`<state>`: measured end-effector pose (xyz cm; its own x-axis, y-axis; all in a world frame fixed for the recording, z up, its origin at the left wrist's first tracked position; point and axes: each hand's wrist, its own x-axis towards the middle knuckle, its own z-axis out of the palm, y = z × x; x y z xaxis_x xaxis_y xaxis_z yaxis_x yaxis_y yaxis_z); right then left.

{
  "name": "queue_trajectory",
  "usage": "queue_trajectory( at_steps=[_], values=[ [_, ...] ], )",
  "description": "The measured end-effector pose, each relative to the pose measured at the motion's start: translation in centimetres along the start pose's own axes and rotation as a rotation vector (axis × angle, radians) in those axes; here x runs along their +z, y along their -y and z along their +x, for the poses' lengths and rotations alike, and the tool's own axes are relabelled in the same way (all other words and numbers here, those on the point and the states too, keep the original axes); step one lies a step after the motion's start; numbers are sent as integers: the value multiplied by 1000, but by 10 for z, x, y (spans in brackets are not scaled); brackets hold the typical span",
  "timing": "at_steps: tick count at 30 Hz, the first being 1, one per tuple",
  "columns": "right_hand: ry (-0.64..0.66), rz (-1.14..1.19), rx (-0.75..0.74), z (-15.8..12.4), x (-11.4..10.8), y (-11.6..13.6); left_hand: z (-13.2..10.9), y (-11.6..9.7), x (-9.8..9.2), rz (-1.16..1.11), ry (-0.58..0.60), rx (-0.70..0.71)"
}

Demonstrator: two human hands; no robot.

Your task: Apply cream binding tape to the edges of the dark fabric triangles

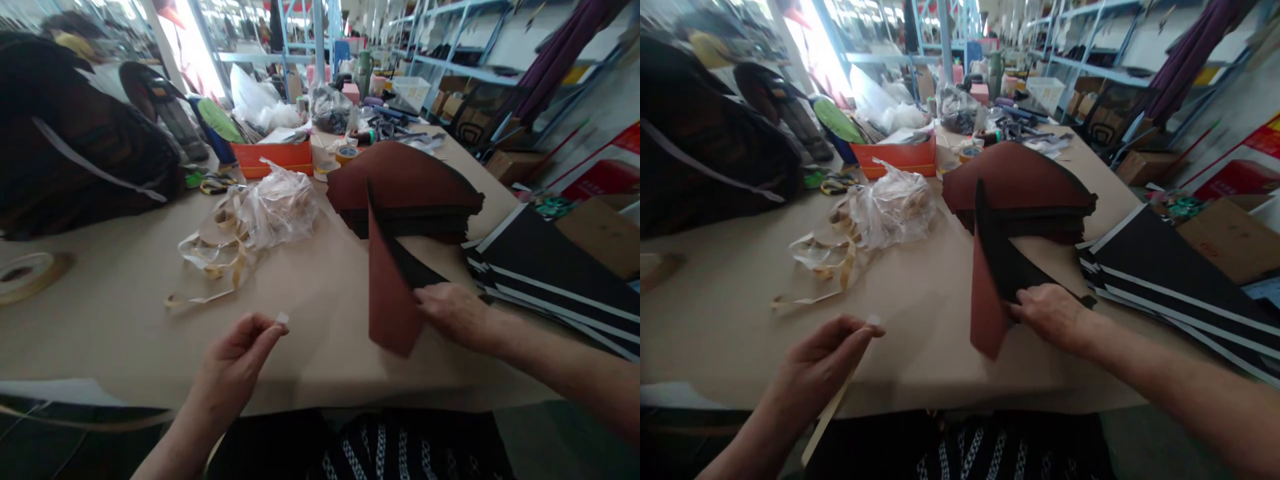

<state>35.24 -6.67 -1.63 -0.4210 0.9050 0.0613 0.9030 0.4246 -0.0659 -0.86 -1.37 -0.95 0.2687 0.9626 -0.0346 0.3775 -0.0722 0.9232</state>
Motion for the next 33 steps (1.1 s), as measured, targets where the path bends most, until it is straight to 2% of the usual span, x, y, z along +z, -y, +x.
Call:
queue_trajectory(
  at_steps=[3,6,9,12,15,17,22,27,30,33],
  values=[
    [70,-89,-48,-24,31,7,-6,-22,13,-128,126,-68],
    [91,-9,27,-33,40,2,-9,-35,35,-138,255,-131],
    [75,369,212,-31,29,10,-10,-41,60,-111,379,-174],
    [59,842,402,-22,9,36,-12,-46,78,-74,470,-166],
    [130,1202,466,-10,-5,61,-14,-49,88,-31,483,-123],
    [192,1323,480,-3,-6,69,-14,-50,92,-14,488,-98],
    [197,1425,435,7,2,75,-11,-46,98,25,503,-90],
    [160,1367,428,7,-2,78,-4,-41,98,177,637,-42],
    [95,1334,457,-1,-6,63,6,-37,95,293,726,-91],
    [-21,1349,577,-20,-10,33,21,-34,89,376,790,-110]
  ],
)
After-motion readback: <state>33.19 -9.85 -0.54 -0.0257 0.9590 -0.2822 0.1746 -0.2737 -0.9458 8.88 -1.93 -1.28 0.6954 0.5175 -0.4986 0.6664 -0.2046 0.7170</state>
